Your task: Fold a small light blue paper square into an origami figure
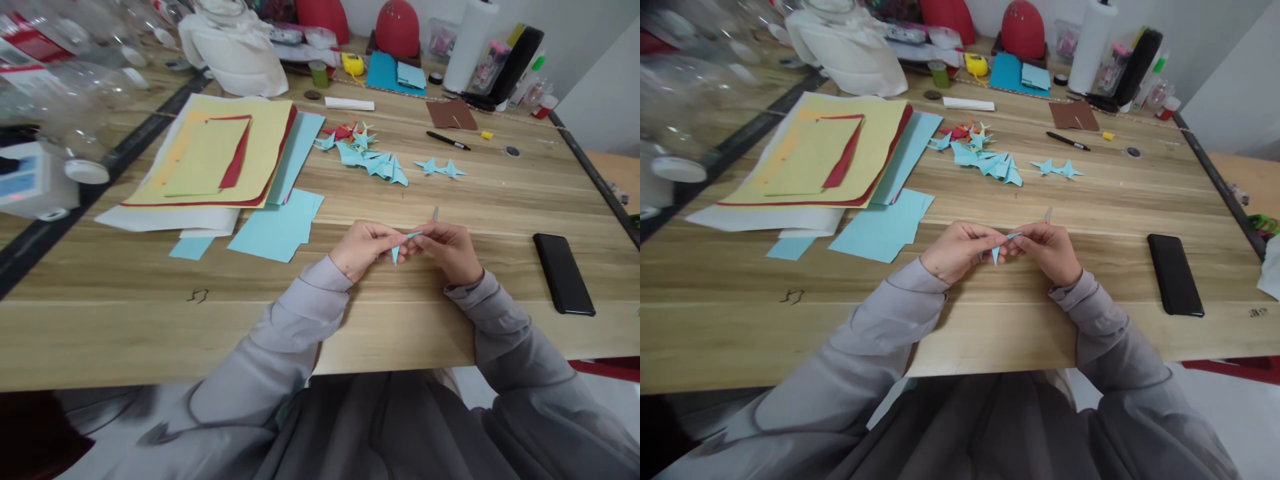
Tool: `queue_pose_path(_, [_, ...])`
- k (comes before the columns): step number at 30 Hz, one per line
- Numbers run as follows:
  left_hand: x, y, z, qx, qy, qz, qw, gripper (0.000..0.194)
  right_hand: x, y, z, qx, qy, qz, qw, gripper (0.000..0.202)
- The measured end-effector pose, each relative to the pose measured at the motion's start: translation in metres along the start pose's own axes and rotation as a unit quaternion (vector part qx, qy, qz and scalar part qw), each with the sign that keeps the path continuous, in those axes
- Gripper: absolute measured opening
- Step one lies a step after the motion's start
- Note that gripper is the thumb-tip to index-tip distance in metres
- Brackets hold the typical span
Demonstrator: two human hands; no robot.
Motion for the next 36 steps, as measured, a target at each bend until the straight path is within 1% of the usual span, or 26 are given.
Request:
queue_pose_path(3, [-0.0023,-0.0006,0.0004,0.009,-0.009,-0.027,1.000,0.030,-0.0008,-0.0064,-0.0005,0.051,-0.001,0.007,0.999,0.027])
queue_pose_path(5, [-0.0032,-0.0012,0.0006,0.018,-0.011,-0.032,0.999,0.031,-0.0012,-0.0074,-0.0011,0.065,0.000,0.002,0.998,0.028])
queue_pose_path(10, [-0.0049,-0.0009,0.0008,0.023,-0.006,-0.025,0.999,0.032,0.0003,-0.0041,-0.0015,0.057,0.014,0.000,0.998,0.030])
queue_pose_path(16, [-0.0101,0.0005,0.0011,0.031,-0.022,-0.025,0.999,0.035,-0.0006,-0.0013,-0.0016,0.039,-0.001,-0.002,0.999,0.030])
queue_pose_path(21, [-0.0057,0.0057,-0.0009,0.014,-0.014,-0.031,0.999,0.034,-0.0002,-0.0007,-0.0017,0.028,-0.012,-0.013,0.999,0.027])
queue_pose_path(26, [-0.0032,0.0060,-0.0002,0.007,0.000,-0.033,0.999,0.036,-0.0022,0.0005,-0.0020,0.022,-0.027,-0.027,0.999,0.026])
queue_pose_path(30, [-0.0027,0.0049,0.0000,0.009,0.007,-0.026,1.000,0.037,-0.0037,0.0003,-0.0020,0.026,-0.035,-0.029,0.999,0.026])
queue_pose_path(36, [-0.0014,0.0043,-0.0017,0.016,0.006,-0.015,1.000,0.036,-0.0033,0.0009,-0.0019,0.026,-0.030,-0.021,0.999,0.029])
Point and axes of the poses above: each hand's wrist, its own z-axis towards the middle knuckle, its own y-axis out of the palm, x = y × z, the point moved 8 cm from there along z, towards the middle knuckle, and after that the axes turned 2 degrees about x, right-handed, at the moved point
